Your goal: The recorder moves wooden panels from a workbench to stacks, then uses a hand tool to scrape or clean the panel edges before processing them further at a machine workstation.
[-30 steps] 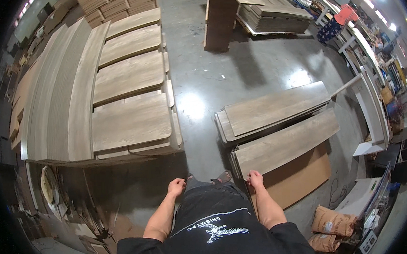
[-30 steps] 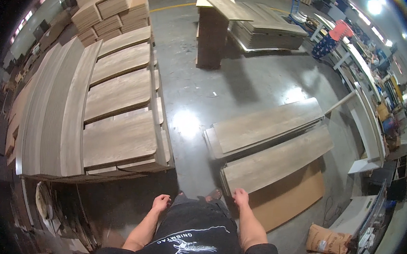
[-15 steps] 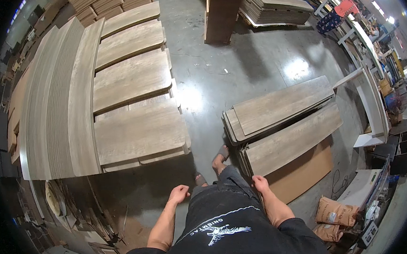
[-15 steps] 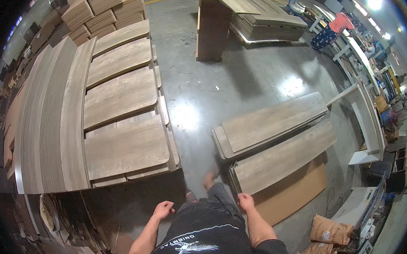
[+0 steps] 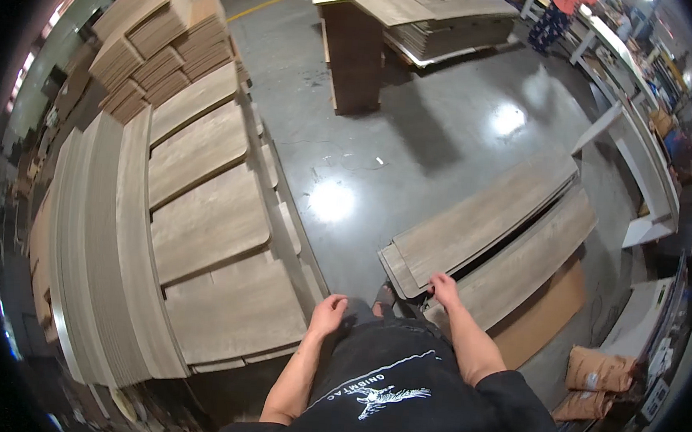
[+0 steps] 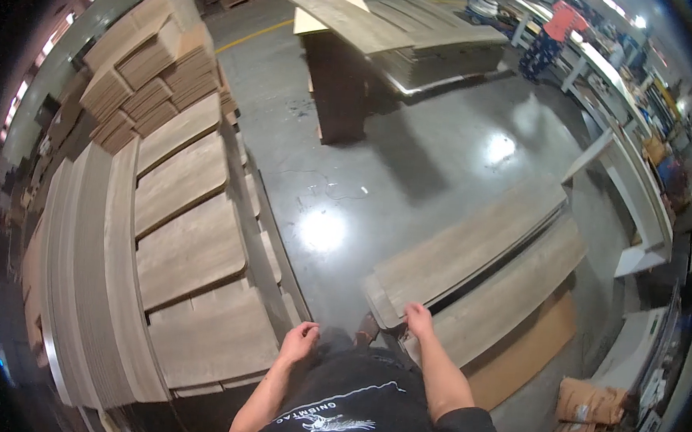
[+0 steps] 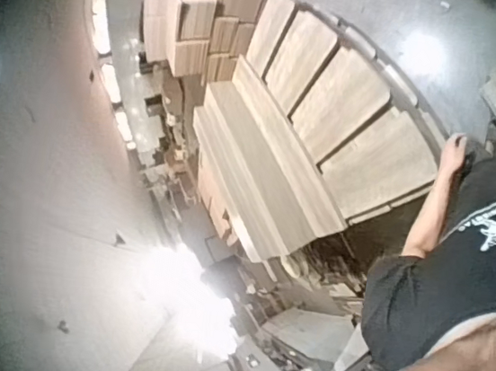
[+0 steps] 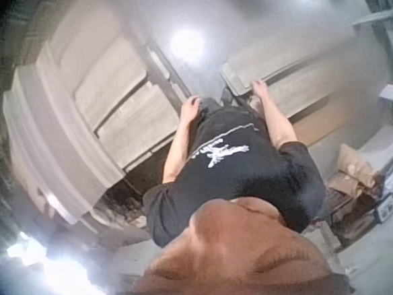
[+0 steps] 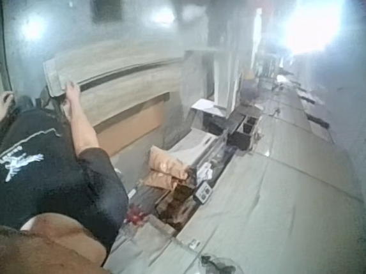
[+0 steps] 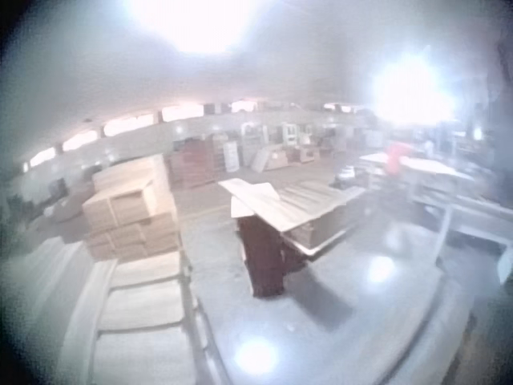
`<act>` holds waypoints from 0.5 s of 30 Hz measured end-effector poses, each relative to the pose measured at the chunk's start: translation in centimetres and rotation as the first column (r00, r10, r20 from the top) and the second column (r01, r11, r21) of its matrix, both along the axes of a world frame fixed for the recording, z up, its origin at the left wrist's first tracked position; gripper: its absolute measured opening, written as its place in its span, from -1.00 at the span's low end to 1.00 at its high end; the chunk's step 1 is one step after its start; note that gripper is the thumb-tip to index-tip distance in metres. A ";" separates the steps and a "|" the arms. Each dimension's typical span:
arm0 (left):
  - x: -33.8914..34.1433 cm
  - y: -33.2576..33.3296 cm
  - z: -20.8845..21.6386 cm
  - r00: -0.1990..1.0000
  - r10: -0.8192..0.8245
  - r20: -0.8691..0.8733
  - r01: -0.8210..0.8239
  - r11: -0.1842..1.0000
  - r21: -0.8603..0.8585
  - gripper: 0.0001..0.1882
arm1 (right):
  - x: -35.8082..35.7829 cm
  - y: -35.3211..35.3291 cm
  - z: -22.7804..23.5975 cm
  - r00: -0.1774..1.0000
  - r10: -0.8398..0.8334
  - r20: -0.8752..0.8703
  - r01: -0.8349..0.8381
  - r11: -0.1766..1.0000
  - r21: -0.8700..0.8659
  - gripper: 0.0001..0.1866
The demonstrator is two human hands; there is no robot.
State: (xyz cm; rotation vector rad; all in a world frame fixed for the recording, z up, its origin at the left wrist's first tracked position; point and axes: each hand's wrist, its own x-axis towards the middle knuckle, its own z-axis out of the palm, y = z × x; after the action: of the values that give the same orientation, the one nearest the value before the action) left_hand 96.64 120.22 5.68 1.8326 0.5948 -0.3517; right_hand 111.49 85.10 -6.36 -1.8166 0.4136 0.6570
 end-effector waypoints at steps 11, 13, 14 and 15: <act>14.5 9.2 -6.9 0.977 0.003 -0.212 -0.028 0.993 -0.112 -0.76 | 10.2 7.3 1.8 0.956 -0.203 -0.210 0.216 0.975 0.043 -0.62; 19.4 10.9 -9.0 0.973 -0.006 -0.231 -0.025 0.991 -0.132 -0.78 | 13.0 8.8 1.9 0.943 -0.195 -0.270 0.205 0.979 0.006 -0.61; 23.0 11.3 -8.9 0.969 -0.006 -0.248 -0.049 0.975 -0.217 -0.79 | 14.0 9.2 0.6 0.916 -0.346 -0.204 0.353 0.936 -0.003 -0.64; 25.2 13.4 -11.1 0.982 -0.018 -0.186 -0.031 0.966 -0.257 -0.77 | 15.9 10.6 0.3 0.873 -0.468 -0.140 0.473 0.881 0.010 -0.67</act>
State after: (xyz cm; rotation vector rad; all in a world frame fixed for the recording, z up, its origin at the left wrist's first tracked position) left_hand 121.87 133.63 -5.43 1.5558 0.6516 -0.5752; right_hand 127.39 95.72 -6.10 -1.5490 0.8941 0.4392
